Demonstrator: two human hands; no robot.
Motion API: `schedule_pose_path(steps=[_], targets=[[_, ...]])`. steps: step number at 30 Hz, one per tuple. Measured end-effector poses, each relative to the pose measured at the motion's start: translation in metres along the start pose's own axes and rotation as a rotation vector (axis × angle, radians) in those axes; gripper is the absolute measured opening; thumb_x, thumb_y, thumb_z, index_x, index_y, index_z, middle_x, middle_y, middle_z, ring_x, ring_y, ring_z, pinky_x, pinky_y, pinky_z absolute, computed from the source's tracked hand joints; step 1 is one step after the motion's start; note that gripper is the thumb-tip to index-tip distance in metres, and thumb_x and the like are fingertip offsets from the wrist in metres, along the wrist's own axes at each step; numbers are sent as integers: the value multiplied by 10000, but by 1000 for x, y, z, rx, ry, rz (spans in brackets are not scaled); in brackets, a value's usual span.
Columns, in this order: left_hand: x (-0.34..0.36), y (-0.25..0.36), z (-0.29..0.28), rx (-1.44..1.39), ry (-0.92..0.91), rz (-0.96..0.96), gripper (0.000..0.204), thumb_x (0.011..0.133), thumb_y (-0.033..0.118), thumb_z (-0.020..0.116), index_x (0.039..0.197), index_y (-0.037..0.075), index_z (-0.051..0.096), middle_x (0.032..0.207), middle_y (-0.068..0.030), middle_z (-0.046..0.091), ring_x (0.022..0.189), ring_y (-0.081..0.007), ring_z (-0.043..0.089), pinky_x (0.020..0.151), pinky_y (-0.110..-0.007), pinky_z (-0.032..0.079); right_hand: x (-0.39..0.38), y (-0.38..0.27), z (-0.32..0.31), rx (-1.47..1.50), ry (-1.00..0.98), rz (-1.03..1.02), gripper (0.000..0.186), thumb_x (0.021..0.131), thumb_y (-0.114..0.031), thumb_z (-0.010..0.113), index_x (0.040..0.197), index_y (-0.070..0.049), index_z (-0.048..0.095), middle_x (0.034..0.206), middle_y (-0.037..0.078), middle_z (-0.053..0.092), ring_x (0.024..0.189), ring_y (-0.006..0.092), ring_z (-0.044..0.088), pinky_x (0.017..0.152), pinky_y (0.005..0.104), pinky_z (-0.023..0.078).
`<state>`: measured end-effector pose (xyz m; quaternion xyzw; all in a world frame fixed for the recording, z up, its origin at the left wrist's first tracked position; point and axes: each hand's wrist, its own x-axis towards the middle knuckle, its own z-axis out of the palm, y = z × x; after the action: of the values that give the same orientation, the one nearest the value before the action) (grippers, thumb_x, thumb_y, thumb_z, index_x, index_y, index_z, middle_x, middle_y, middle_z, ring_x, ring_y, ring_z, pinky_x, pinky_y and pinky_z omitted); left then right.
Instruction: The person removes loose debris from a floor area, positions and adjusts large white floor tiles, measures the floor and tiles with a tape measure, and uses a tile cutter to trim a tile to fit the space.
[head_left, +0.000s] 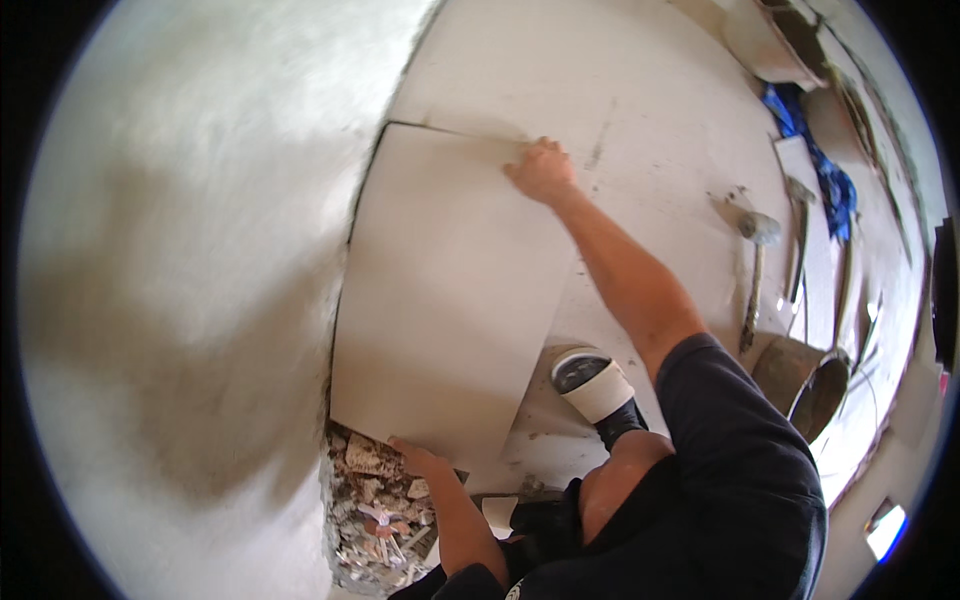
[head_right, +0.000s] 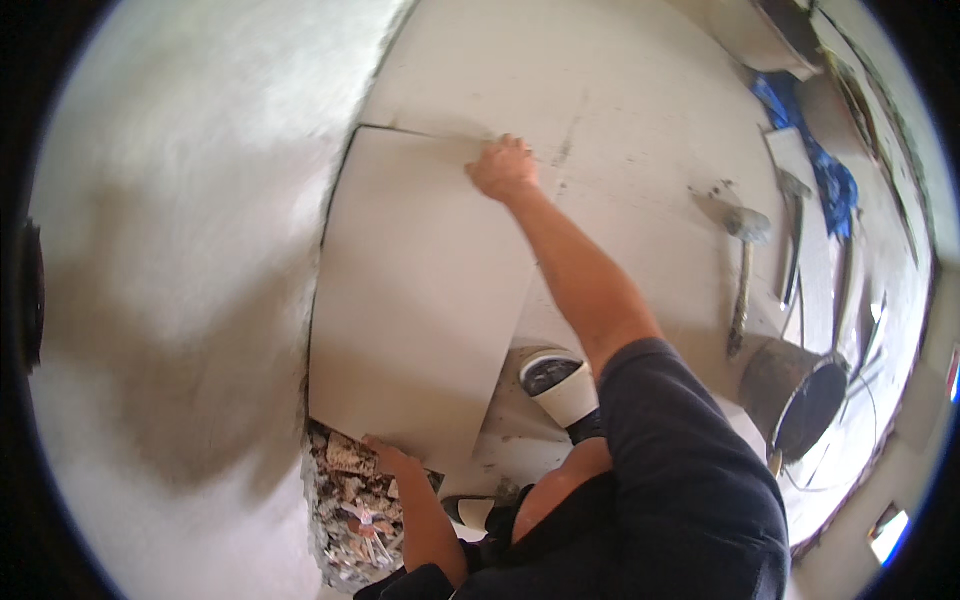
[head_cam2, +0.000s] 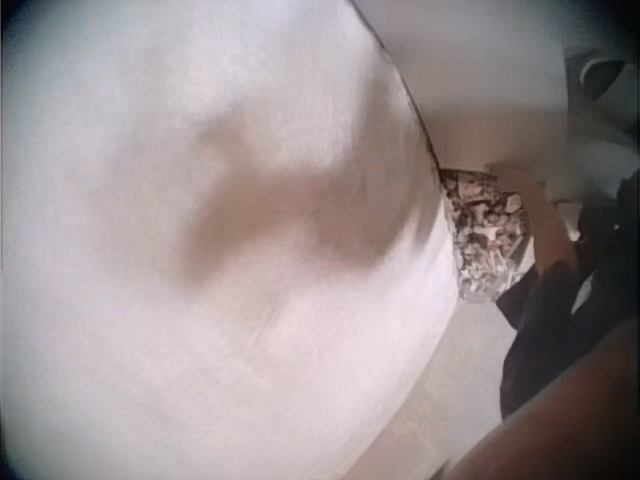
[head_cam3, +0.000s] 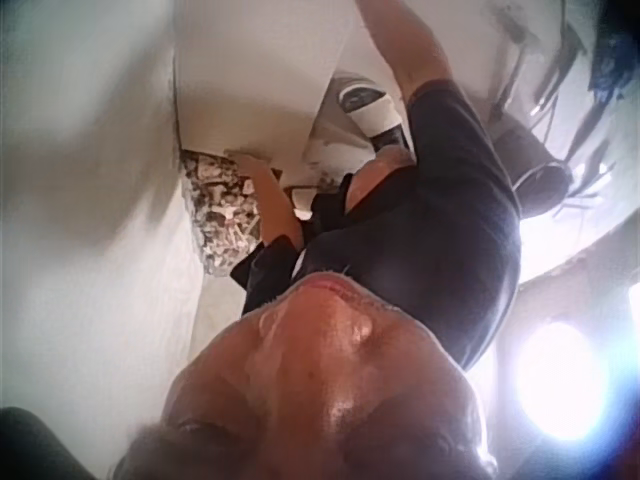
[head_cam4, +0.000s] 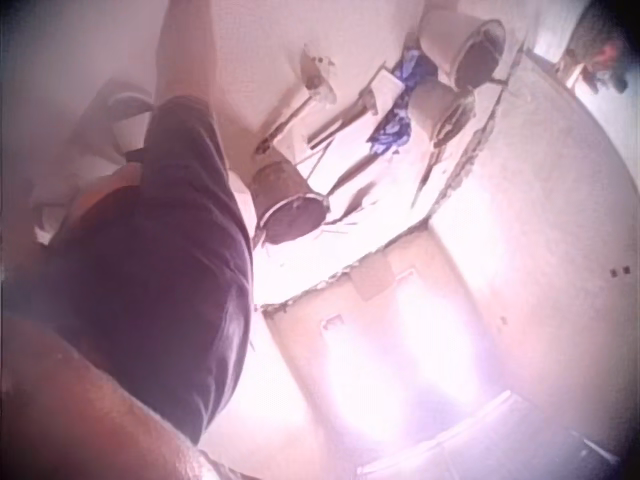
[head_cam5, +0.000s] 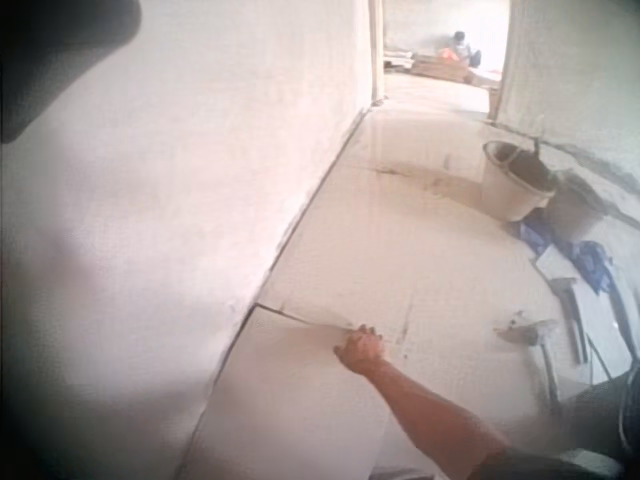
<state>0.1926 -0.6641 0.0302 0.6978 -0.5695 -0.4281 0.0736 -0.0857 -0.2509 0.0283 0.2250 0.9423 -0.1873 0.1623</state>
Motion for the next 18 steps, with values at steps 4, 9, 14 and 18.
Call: schedule_pose_path(steps=[4,9,14,18], targets=[[-5,2,4,28,33,6,905,794,658,525,1186,-152,439,1218,-235,491,1017,-357,538,775,-431,479,-9,-4,-6,109,73,22,460,836,-401,548,1129,-49,590,1203,152,489,1156,315,425,981,428,358],[0,3,5,163,46,24,908,795,657,524,1200,-149,427,1233,-237,481,1024,-362,532,797,-453,469,-10,-3,-6,97,26,-6,459,828,-377,555,1155,-56,576,1216,147,476,1165,308,410,978,424,352],[12,-6,4,-32,29,-47,862,791,629,564,1214,-113,447,1224,-198,512,1000,-330,544,832,-438,453,-6,5,13,40,164,-88,437,828,-375,560,1122,-53,581,1195,143,491,1136,298,435,950,426,369],[12,-9,5,-76,-42,41,813,819,603,548,1153,-135,490,1163,-210,540,967,-314,566,769,-424,475,-15,26,17,136,347,-218,428,790,-338,635,1089,-36,587,1131,149,529,1079,311,475,936,429,377]])
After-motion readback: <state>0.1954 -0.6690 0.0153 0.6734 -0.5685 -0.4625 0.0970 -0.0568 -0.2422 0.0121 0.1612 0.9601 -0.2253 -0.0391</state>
